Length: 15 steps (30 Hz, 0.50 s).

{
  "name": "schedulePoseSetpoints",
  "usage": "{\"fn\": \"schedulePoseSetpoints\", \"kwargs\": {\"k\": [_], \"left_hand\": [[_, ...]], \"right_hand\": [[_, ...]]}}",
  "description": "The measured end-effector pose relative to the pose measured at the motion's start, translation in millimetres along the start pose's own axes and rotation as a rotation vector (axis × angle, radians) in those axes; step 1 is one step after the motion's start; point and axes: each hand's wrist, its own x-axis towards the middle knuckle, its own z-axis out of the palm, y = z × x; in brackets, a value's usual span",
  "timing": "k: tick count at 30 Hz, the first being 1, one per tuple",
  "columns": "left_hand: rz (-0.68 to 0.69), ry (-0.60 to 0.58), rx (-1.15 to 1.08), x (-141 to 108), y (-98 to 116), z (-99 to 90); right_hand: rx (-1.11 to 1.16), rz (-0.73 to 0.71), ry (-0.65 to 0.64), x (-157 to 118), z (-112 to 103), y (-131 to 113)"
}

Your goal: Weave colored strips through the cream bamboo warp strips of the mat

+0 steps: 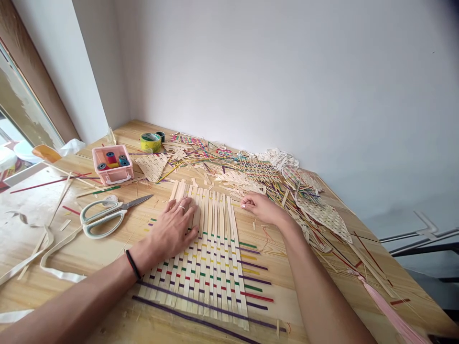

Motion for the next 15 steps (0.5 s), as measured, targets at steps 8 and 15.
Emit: {"fn": "schedulePoseSetpoints", "kwargs": {"k": [8,15], "left_hand": [[0.002,0.022,-0.005,-0.5,-0.6,2.0],[-0.005,-0.005,0.012,-0.4,-0.1,1.0]], "right_hand": [[0.005,0.004,0.008,-0.5,0.1,-2.0],[-0.002,-0.008,0.015,-0.1,1.2,-1.3]]}}
